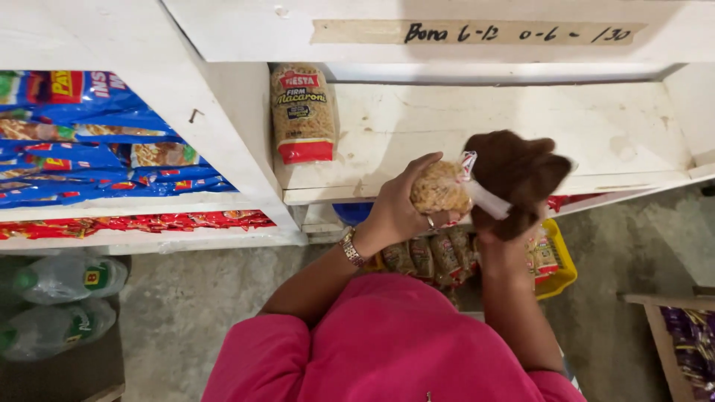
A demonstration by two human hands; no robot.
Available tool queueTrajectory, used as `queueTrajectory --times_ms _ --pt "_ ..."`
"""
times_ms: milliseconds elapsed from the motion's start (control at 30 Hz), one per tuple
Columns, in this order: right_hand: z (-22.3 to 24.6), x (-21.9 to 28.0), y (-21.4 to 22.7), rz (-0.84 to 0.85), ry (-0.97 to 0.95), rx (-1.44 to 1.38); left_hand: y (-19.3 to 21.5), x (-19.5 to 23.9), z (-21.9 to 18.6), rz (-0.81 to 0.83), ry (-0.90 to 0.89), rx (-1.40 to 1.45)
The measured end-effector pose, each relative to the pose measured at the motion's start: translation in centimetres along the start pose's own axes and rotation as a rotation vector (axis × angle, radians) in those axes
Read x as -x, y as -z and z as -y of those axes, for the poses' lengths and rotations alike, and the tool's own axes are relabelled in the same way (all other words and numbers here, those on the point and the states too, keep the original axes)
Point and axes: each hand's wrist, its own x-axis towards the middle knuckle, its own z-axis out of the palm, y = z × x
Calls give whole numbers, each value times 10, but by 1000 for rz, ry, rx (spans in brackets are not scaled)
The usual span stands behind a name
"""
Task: Wiping down bags of macaroni on a store shelf using a cleaning cloth.
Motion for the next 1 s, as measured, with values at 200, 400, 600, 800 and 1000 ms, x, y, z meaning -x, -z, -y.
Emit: queueTrajectory --times_ms 200,400,600,800,1000 --pt "4 2 17 -127 172 307 -8 -6 28 -140 -123 89" --pt "-2 43 -16 290 403 1022 6 -32 57 -332 195 791" --pt "-15 60 48 426 524 1221 16 -44 79 -435 135 889" --pt "32 17 -12 381 644 1334 -28 -38 81 -31 233 986" --pt "37 2 -4 165 150 869 -27 -44 71 57 180 1154"
